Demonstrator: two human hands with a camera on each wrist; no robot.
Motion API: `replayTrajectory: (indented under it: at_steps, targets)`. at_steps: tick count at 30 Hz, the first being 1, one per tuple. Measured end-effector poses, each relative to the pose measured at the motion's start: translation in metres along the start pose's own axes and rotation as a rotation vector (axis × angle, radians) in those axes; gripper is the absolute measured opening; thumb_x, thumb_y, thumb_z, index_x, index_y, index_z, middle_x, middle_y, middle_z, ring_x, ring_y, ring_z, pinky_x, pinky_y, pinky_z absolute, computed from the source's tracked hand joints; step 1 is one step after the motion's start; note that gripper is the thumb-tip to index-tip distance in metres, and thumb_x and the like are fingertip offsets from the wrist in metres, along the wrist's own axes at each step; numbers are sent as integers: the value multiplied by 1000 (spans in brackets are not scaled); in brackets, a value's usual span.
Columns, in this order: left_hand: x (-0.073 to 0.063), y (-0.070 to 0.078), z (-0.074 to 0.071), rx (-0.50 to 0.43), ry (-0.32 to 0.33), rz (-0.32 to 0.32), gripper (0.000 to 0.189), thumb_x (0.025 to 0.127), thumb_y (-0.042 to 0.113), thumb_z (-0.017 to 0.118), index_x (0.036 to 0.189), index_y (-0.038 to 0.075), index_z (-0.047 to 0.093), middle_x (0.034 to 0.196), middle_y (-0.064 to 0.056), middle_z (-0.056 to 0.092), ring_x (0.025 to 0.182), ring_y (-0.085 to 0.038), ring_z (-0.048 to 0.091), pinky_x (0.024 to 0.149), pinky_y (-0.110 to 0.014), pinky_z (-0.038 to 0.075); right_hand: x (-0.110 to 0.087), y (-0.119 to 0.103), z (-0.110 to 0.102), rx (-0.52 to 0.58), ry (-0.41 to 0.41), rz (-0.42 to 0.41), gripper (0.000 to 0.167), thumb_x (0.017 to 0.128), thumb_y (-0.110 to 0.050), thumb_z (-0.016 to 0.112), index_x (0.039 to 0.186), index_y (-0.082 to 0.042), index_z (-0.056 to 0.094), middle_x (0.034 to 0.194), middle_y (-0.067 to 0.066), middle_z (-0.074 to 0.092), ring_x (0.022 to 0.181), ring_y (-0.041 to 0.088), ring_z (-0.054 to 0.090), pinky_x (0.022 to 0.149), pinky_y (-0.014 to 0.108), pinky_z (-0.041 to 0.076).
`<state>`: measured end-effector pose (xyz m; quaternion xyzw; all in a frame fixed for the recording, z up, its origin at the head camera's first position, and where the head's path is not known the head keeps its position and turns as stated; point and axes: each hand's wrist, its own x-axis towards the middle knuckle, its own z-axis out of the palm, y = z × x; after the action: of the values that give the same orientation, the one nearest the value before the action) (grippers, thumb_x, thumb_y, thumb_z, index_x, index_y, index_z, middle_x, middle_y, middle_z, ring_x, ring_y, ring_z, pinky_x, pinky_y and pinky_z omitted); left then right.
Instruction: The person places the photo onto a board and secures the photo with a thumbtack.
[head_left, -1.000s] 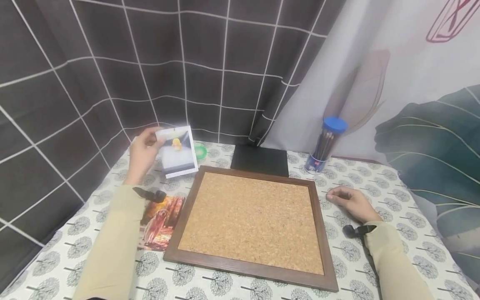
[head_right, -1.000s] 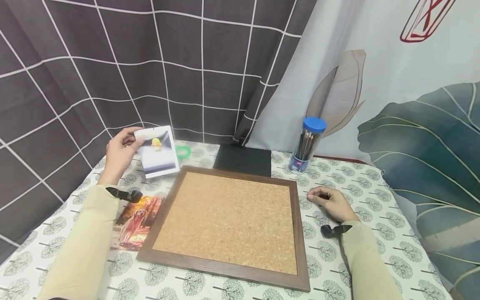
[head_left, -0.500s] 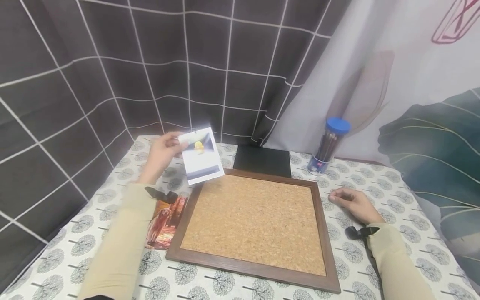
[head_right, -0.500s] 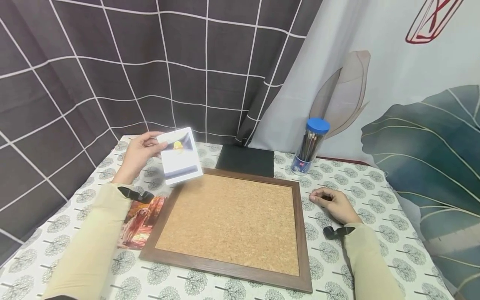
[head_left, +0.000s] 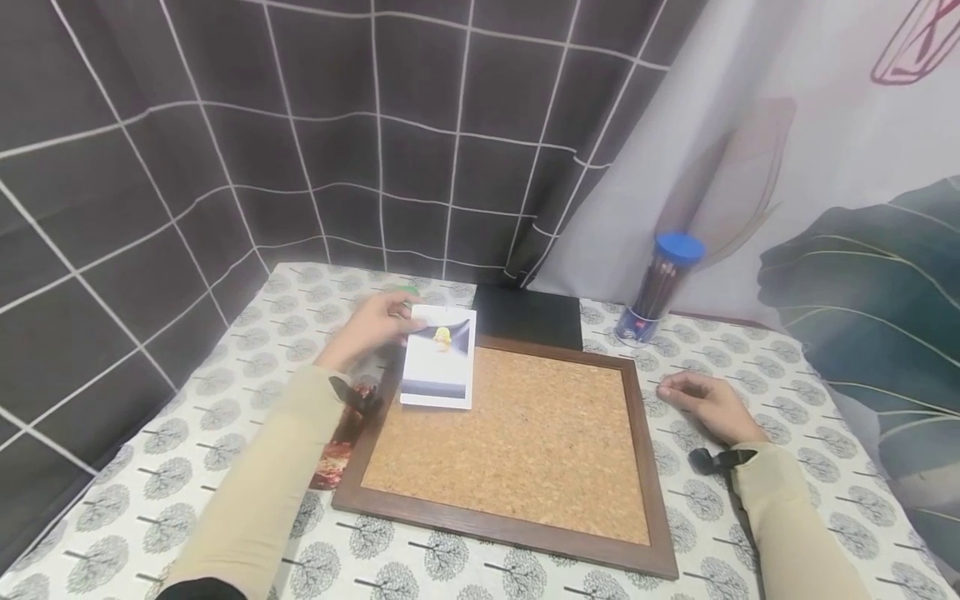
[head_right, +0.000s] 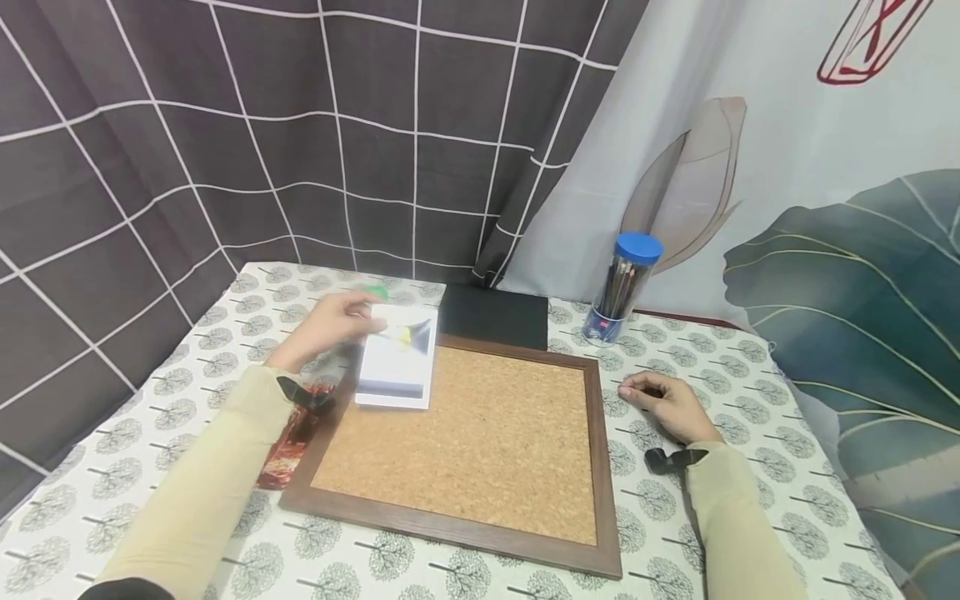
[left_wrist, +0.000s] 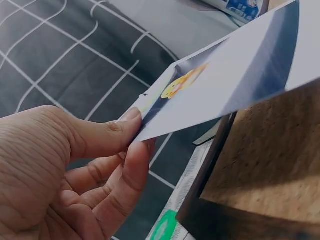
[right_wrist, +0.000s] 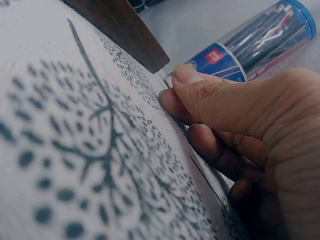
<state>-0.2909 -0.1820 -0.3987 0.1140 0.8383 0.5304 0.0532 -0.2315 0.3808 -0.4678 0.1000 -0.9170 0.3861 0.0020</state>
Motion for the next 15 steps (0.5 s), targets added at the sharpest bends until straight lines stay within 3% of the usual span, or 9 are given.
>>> replayTrajectory:
  at_steps: [10, 15]
  targets:
    - [0, -1, 14, 80, -42, 18, 50, 88, 15, 77, 134, 8, 61, 103, -15, 62, 70, -25, 67, 66, -37, 60, 3, 6, 1, -37, 0, 20, 28, 98, -33, 67, 114, -10, 70, 116, 9, 71, 99, -5, 58, 97, 43, 38]
    - [-2, 2, 18, 100, -64, 3, 49, 88, 17, 77, 133, 9, 61, 105, -15, 63, 69, -24, 67, 66, -36, 60, 3, 2, 0, -33, -8, 29, 31, 97, -37, 67, 114, -11, 70, 115, 8, 71, 100, -5, 58, 99, 47, 37]
